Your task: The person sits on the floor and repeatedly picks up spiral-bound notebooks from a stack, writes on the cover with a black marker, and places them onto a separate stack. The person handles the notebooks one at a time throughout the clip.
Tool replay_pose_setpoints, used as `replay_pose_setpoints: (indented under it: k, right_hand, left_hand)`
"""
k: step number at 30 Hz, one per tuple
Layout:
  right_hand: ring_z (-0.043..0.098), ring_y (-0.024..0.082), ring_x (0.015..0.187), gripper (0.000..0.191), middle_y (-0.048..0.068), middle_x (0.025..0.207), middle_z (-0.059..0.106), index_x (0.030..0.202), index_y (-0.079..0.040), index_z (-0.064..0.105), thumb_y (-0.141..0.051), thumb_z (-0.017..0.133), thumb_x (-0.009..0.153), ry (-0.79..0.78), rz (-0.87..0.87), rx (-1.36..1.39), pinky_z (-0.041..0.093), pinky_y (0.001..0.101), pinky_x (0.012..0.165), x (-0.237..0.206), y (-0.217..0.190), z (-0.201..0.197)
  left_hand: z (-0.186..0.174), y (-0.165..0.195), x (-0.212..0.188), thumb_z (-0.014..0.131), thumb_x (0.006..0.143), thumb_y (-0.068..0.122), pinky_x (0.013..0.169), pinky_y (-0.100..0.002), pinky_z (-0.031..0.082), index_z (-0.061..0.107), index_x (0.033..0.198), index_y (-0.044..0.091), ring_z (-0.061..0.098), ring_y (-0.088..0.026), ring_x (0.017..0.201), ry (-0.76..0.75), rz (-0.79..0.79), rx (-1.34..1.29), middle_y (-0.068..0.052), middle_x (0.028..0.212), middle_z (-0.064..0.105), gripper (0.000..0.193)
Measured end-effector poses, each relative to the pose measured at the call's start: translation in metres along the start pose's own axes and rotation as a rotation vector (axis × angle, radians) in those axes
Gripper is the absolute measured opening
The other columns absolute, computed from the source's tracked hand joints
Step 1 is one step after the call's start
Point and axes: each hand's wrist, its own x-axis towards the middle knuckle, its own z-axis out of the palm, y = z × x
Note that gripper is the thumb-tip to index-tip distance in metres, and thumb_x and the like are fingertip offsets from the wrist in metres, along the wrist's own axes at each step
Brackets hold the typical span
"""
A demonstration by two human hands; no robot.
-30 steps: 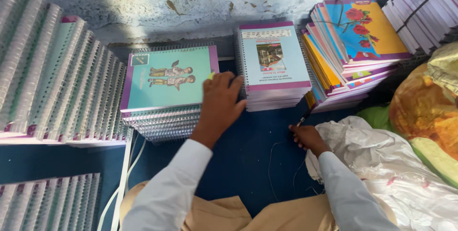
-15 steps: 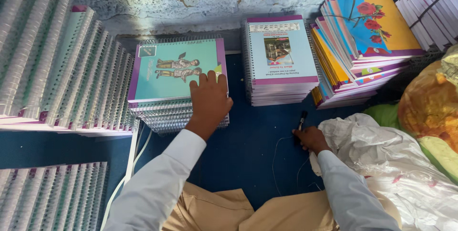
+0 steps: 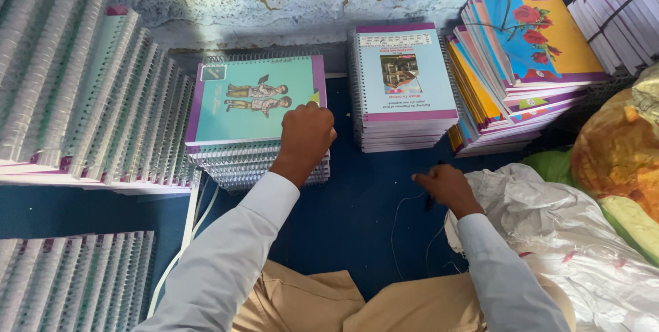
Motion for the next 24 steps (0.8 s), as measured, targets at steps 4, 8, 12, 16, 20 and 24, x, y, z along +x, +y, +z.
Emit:
replay_pose_setpoints:
  k: [4, 8, 12, 16, 20, 24]
  right_hand:
    - [0.063, 0.019, 0.052, 0.053, 0.010, 0.065, 0.069, 0.074, -0.003, 0.070, -0.056, 0.073, 0.083, -0.112, -0.021, 0.308, 0.051, 0.0310, 0.048, -0.015, -0.043, -0.010]
    - [0.060, 0.015, 0.051, 0.060, 0.009, 0.072, 0.069, 0.090, -0.003, 0.071, -0.063, 0.060, 0.089, -0.200, -0.101, 0.694, 0.040, 0.0264, 0.040, -0.031, -0.096, -0.016]
    - [0.064, 0.012, 0.053, 0.061, 0.007, 0.076, 0.071, 0.100, -0.008, 0.071, -0.064, 0.050, 0.090, -0.326, -0.089, 1.069, 0.044, 0.0237, 0.041, -0.026, -0.149, -0.015]
    - [0.065, 0.015, 0.059, 0.034, 0.007, 0.074, 0.066, 0.099, -0.005, 0.065, -0.040, 0.062, 0.095, -0.419, -0.096, 1.267, 0.053, 0.0278, 0.050, -0.010, -0.173, -0.016]
    - [0.060, 0.015, 0.053, 0.024, 0.006, 0.069, 0.063, 0.092, -0.001, 0.064, -0.025, 0.066, 0.093, -0.462, -0.145, 1.278, 0.047, 0.0294, 0.045, -0.003, -0.169, -0.017]
    - [0.055, 0.013, 0.049, 0.024, 0.005, 0.065, 0.061, 0.089, 0.000, 0.065, -0.024, 0.068, 0.091, -0.437, -0.130, 1.272, 0.040, 0.0267, 0.040, -0.001, -0.173, -0.026]
  left_hand:
    - [-0.009, 0.000, 0.000, 0.076, 0.075, 0.017, 0.057, -0.042, 0.053, 0.068, 0.066, 0.007, 0.068, -0.027, 0.068, -0.026, 0.040, -0.035, -0.012, 0.073, 0.067, 0.016]
    - [-0.021, 0.015, -0.007, 0.074, 0.073, 0.019, 0.059, -0.043, 0.052, 0.069, 0.068, 0.007, 0.069, -0.028, 0.069, 0.008, 0.092, -0.070, -0.011, 0.073, 0.067, 0.015]
    - [-0.035, 0.035, -0.014, 0.075, 0.074, 0.030, 0.061, -0.044, 0.051, 0.070, 0.073, 0.005, 0.068, -0.028, 0.070, 0.071, 0.161, -0.138, -0.011, 0.073, 0.066, 0.025]
    - [-0.049, 0.049, -0.026, 0.075, 0.079, 0.026, 0.066, -0.041, 0.052, 0.070, 0.076, 0.007, 0.067, -0.026, 0.073, 0.110, 0.221, -0.133, -0.009, 0.076, 0.065, 0.020]
    - [-0.060, 0.045, -0.044, 0.078, 0.082, 0.028, 0.073, -0.043, 0.051, 0.071, 0.096, 0.003, 0.066, -0.027, 0.084, 0.101, 0.200, -0.225, -0.010, 0.086, 0.066, 0.029]
    - [-0.061, 0.021, -0.054, 0.077, 0.071, 0.029, 0.089, -0.047, 0.048, 0.064, 0.122, 0.004, 0.062, -0.033, 0.109, 0.214, 0.151, -0.123, -0.018, 0.112, 0.068, 0.058]
